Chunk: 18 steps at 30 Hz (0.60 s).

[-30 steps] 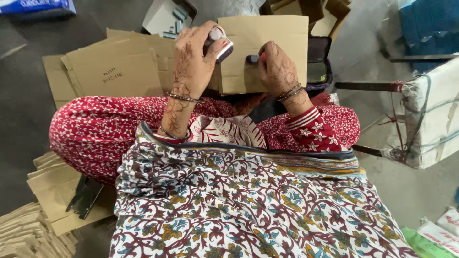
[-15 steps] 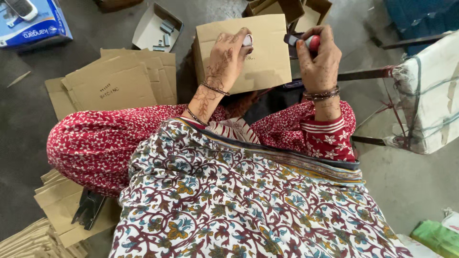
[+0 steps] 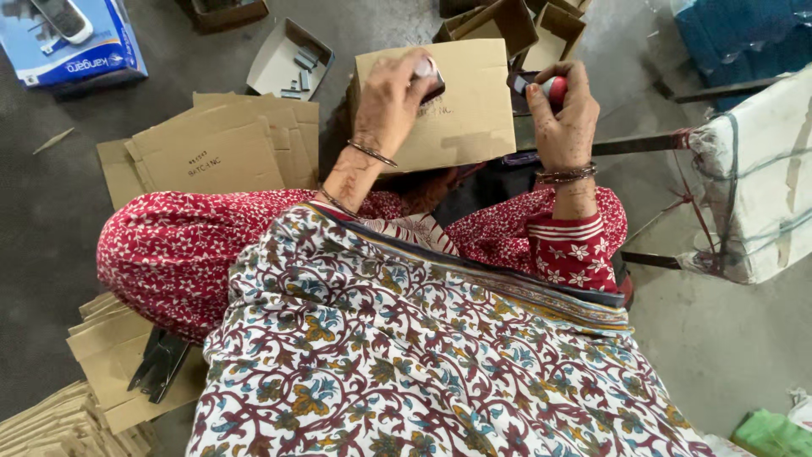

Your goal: The person sits on the floor and repeatedly stamps a batch number onto small cardboard boxes using a rubber stamp and ink pad. The person picks up each box, applies the stamp, and places it aside.

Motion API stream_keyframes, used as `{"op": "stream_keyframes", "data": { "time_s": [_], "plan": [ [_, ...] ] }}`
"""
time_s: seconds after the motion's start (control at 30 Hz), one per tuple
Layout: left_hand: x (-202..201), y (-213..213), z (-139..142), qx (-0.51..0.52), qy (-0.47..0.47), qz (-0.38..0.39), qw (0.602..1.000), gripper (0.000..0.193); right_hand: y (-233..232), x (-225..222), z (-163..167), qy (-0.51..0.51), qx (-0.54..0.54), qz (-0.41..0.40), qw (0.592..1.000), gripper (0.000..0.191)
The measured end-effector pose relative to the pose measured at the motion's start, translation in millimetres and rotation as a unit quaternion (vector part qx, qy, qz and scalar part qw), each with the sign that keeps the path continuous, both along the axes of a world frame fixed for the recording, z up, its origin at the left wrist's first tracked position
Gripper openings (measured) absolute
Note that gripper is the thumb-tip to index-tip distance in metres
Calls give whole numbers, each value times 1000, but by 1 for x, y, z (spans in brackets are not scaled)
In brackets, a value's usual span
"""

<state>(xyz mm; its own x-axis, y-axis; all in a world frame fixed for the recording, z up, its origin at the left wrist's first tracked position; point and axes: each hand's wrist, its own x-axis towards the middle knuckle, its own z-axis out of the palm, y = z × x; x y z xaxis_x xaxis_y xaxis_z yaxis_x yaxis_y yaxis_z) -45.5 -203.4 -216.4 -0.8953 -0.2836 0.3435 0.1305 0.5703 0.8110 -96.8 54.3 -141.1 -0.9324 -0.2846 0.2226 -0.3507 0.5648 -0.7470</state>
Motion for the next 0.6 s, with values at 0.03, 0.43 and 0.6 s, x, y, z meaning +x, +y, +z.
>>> {"op": "stream_keyframes", "data": {
  "time_s": [0.03, 0.43, 0.6],
  "plan": [
    [2, -12, 0, 64, -2, 13, 998, 37, 1, 0, -4, 2, -30, 18, 999, 15],
    [89, -34, -14, 241, -171, 41, 955, 36, -7, -29, -76, -164, -226, 79, 957, 17],
    [89, -28, -17, 216, -136, 49, 966, 34, -1, -36, -78, -172, -262, 73, 947, 18]
  ]
}}
